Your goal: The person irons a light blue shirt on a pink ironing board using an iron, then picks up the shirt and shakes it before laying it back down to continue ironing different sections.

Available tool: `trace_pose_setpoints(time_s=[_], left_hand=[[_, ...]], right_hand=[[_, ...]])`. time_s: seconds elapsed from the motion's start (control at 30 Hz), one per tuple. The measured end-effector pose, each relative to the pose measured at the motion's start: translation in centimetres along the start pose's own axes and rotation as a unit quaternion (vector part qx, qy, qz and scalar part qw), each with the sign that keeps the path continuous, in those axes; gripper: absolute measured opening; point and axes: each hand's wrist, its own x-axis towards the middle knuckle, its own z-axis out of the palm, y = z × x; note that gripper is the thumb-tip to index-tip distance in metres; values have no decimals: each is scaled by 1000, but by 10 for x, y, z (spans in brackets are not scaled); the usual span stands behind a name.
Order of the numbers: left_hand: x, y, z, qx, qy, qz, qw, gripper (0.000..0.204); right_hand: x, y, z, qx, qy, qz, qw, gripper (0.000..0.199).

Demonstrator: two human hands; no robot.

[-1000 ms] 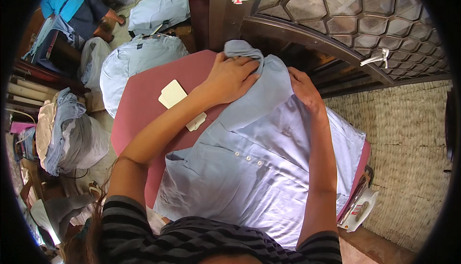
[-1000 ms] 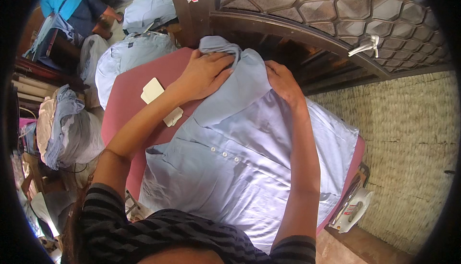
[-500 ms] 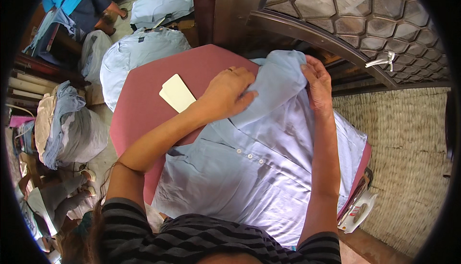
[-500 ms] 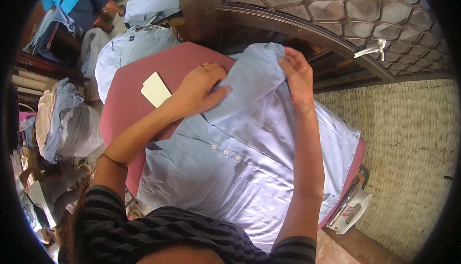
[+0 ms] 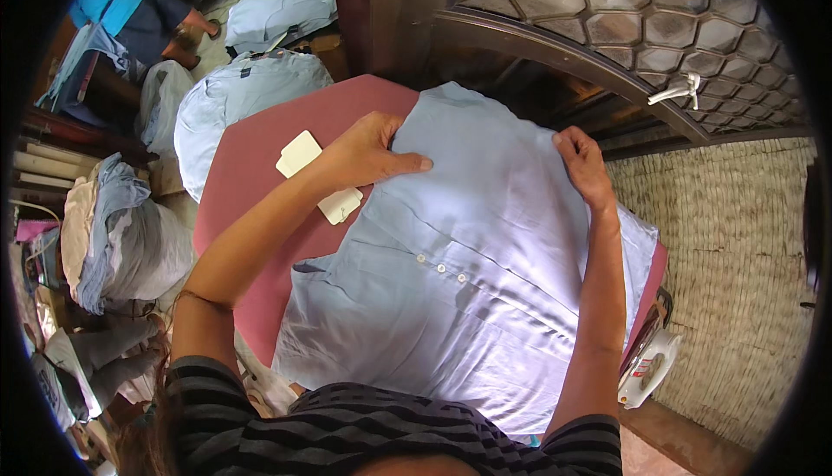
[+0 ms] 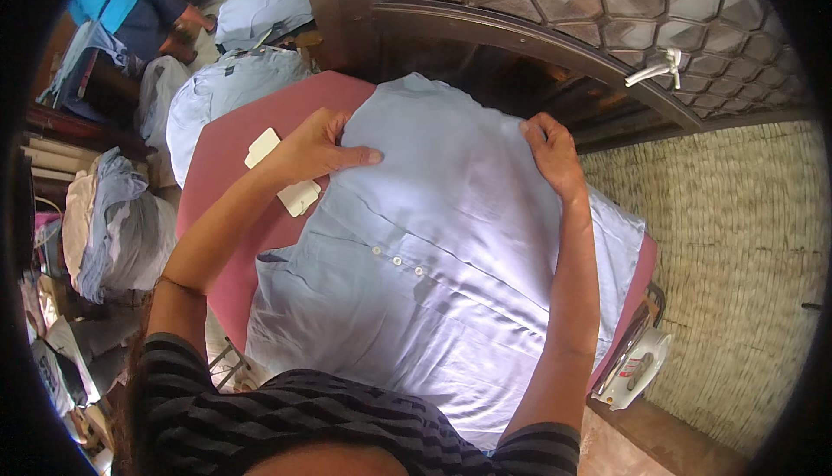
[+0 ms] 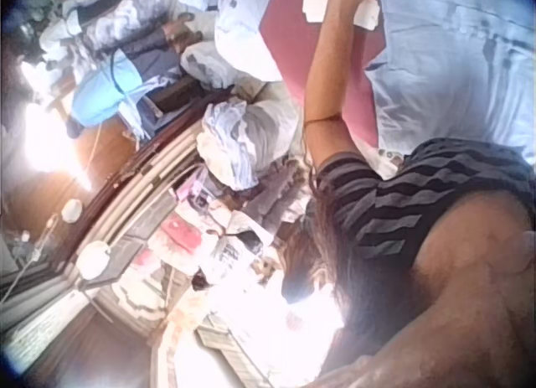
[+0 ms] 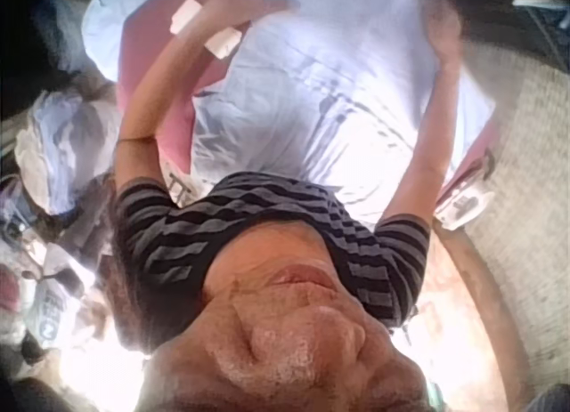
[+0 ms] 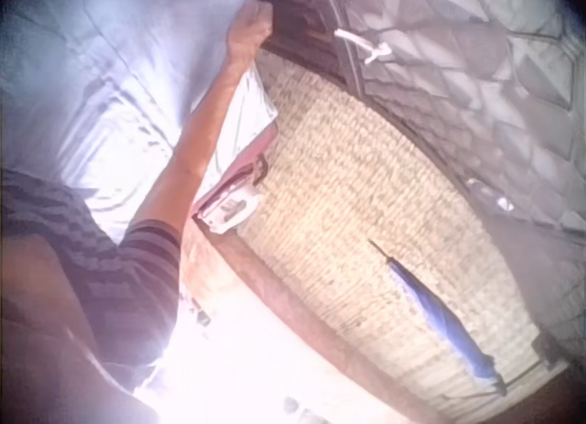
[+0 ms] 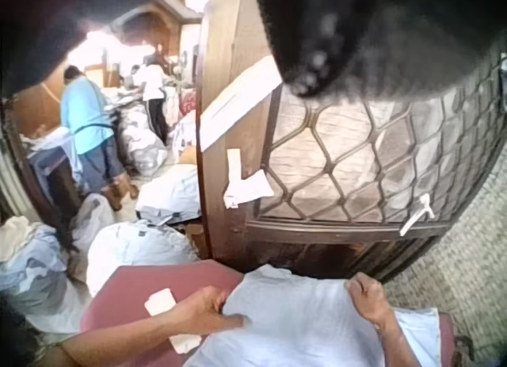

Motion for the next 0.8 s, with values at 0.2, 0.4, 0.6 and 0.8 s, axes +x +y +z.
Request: trace_pose_setpoints(time_s=[0.2,0.4,0.6,0.8], left_hand=[[18,0,4,-363,-98,-32,926,48],[16,-4,8,-492,-11,43,869,54],[5,-18,-45,-260,102,30,960,43],[4,-30,-56,-34,136,97,985,21]], right_hand=[[-9,-8,-17,-95,89,-39,991,25],[-3,-9,-44,-40,-32,-31,998,38],[-75,65,-132,-169,40,109,979,52],[-120,150,-157,-257,98,334,901,55]])
